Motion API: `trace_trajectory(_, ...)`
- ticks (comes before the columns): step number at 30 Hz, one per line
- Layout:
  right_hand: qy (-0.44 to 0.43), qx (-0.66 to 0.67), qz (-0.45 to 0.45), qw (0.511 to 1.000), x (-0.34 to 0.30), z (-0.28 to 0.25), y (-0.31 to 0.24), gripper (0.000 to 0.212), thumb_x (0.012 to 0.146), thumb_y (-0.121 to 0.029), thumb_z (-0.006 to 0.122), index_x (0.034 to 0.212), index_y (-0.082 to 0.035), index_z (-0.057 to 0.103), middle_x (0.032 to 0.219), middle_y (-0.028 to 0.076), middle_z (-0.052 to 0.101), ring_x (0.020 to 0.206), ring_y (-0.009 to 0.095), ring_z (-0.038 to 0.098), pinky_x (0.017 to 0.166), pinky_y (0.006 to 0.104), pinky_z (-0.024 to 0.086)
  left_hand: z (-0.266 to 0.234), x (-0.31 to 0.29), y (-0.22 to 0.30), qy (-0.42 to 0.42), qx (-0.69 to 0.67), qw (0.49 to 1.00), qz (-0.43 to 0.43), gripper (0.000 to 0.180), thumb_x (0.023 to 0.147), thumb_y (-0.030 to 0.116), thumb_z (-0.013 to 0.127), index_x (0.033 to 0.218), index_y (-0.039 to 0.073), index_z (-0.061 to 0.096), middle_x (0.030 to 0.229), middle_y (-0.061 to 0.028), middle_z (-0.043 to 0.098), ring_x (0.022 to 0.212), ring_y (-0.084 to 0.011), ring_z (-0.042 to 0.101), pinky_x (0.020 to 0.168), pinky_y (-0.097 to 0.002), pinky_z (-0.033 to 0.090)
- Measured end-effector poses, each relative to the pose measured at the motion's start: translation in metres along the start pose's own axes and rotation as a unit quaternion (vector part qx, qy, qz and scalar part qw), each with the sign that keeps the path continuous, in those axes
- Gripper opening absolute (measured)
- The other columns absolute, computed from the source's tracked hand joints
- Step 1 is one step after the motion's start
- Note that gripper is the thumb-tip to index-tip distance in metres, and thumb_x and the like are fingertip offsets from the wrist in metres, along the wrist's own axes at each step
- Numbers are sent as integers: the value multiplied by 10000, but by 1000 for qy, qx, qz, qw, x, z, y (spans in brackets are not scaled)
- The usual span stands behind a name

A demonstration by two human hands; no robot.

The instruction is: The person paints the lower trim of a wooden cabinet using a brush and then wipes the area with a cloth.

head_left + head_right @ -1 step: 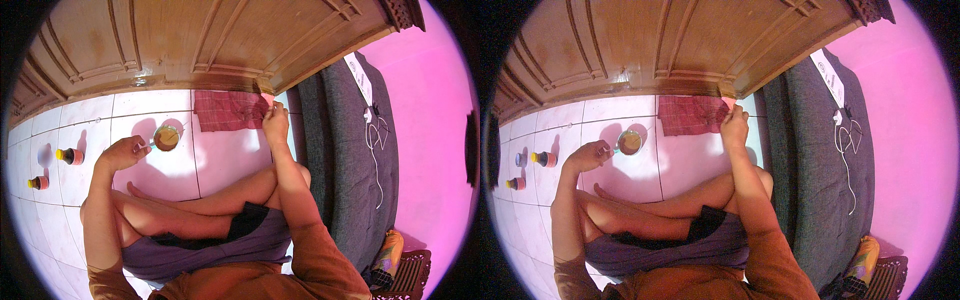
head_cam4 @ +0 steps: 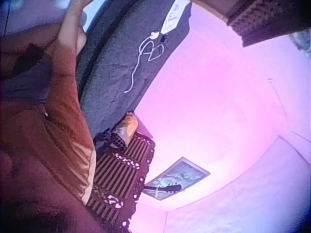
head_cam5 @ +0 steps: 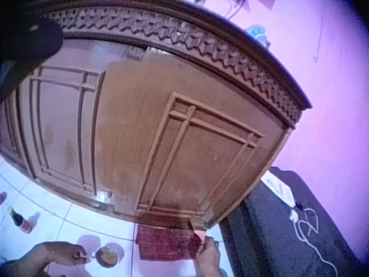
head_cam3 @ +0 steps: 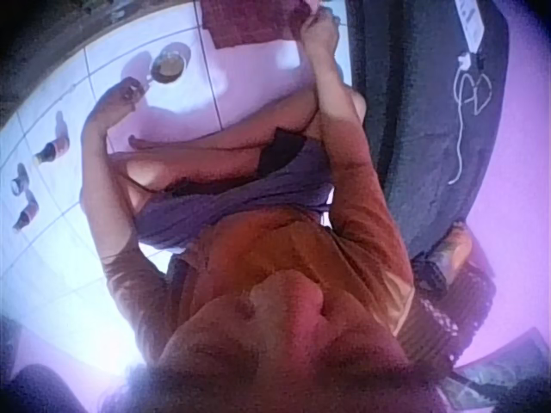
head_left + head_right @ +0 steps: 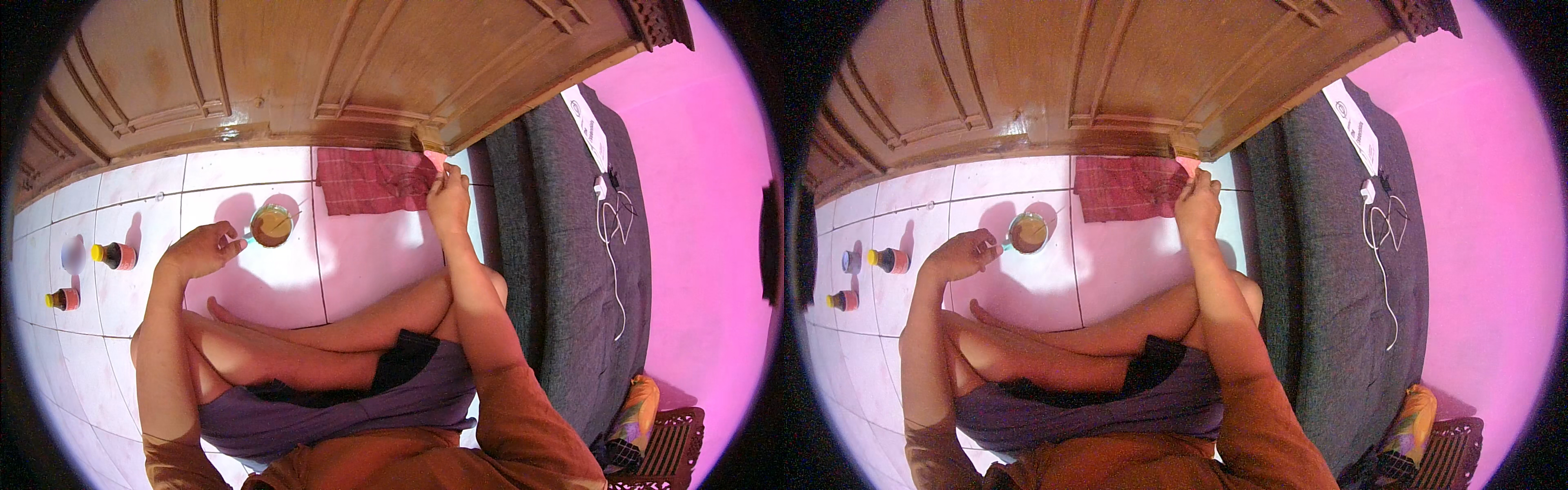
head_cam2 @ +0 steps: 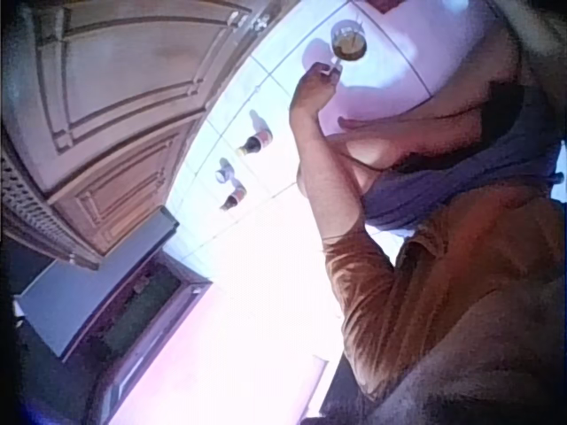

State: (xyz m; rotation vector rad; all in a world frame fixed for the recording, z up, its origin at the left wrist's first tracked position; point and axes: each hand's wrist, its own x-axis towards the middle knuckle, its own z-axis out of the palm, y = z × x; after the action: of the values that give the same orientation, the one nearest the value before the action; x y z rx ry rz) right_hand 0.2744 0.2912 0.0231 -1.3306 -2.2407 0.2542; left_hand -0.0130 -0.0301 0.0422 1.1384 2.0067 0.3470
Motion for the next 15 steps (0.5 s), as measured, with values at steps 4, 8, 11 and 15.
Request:
trace_trajectory(4,31,-24,2,999,8,3,-5,268,928,-163,497,1179,-66,499,1044,260,524,845,460,601,752,512,507,1,1,1,-1,2,1000,-2,445,926,418,551,1074,0,589,809,-146,661,680,-224,645,674,-370,500)
trace_trajectory(8,-9,-60,21,998,4,-4,9,273,926,-157,498,1185,-71,498,1044,254,525,840,455,605,749,512,505,-3,-3,8,-19,-15,999,-41,479,902,460,553,1095,25,606,962,-198,664,907,-335,637,806,-404,494)
trace_trajectory(11,4,-52,33,998,5,-10,12,276,917,-157,509,1182,-81,508,1049,240,524,842,444,608,749,513,503,-5,-2,9,-25,-6,999,-43,482,902,455,553,1099,18,603,966,-198,664,908,-331,639,804,-400,498)
trace_trajectory(15,-2,-48,-1,999,18,-16,13,297,901,-164,528,1194,-116,531,1038,214,521,852,430,608,752,512,501,-1,-1,8,-31,-27,999,-35,458,912,422,563,1090,1,593,908,-183,667,796,-277,661,740,-376,510)
